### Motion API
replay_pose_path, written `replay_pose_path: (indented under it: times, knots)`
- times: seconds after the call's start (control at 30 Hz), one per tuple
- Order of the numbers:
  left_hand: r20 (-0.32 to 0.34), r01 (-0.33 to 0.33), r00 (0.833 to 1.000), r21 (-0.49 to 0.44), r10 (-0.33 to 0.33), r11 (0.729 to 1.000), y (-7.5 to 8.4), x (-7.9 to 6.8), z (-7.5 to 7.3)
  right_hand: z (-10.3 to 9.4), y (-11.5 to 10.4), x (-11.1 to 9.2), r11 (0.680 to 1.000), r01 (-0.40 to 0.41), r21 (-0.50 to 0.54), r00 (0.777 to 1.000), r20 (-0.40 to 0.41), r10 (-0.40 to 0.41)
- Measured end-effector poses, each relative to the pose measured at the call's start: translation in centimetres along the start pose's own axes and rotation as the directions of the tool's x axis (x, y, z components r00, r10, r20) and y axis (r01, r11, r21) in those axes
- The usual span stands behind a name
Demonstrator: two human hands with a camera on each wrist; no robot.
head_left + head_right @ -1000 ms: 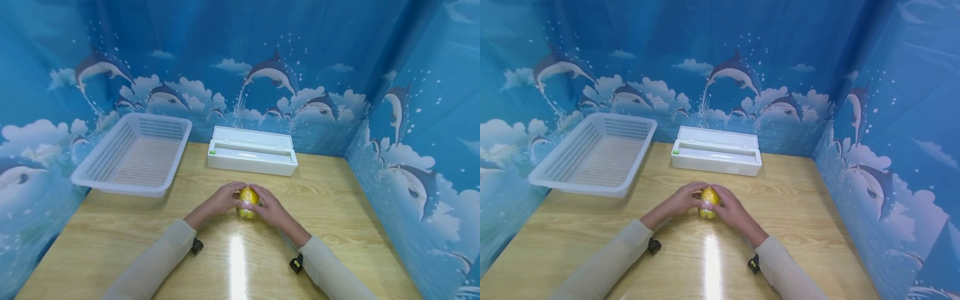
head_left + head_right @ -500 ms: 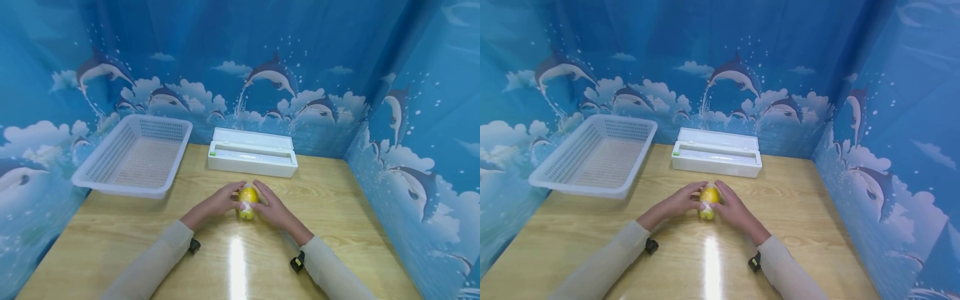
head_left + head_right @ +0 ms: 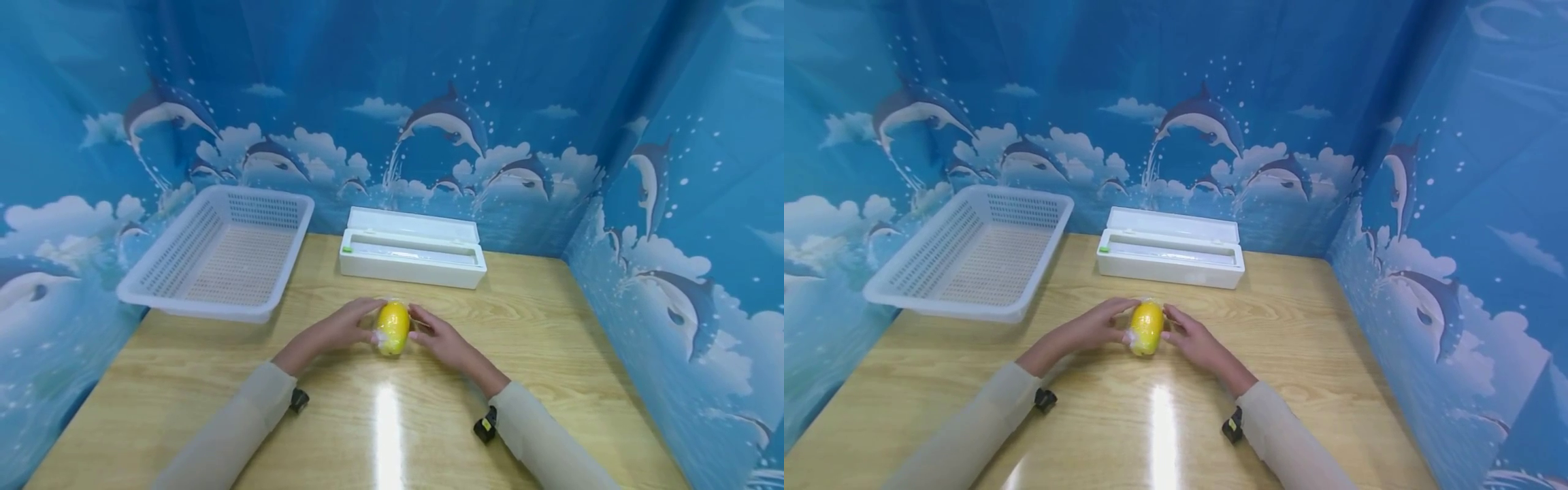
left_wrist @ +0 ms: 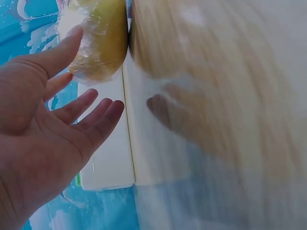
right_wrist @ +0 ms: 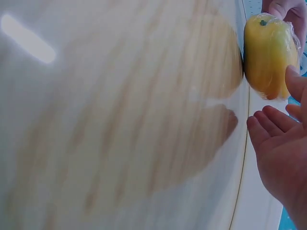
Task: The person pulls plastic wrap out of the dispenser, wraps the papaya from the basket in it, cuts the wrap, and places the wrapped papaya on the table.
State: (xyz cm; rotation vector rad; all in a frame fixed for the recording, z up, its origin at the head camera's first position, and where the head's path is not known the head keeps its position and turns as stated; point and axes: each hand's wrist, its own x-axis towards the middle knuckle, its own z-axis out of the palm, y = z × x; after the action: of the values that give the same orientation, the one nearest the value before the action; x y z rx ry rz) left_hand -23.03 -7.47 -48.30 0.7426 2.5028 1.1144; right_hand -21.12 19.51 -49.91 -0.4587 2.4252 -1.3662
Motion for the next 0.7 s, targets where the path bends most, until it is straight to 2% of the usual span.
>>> replay_pose_path:
  times: [0.23, 0.4, 0.53, 0.7]
  knots:
    - [-0.016, 0.036, 0.999, 0.046, -0.035, 0.998, -0.5, -0.9, -0.4, 0.7, -0.5, 0.2, 0.996, 0.013, -0.094, 1.0, 0.002, -0.012]
    - [-0.021, 0.088, 0.996, 0.081, -0.086, 0.993, -0.4, -1.5, -0.7, 1.3, -1.0, 0.4, 0.994, 0.015, -0.111, 1.0, 0.009, -0.014]
    - [-0.027, 0.123, 0.992, 0.013, -0.122, 0.992, -0.2, -1.7, -0.6, 1.6, -1.3, 0.5, 0.992, 0.036, -0.117, 0.999, 0.005, -0.036]
    - [-0.051, 0.132, 0.989, -0.096, -0.137, 0.987, 0.3, -1.1, -0.1, 1.5, -1.6, 0.4, 0.991, 0.029, -0.134, 0.997, -0.07, -0.039]
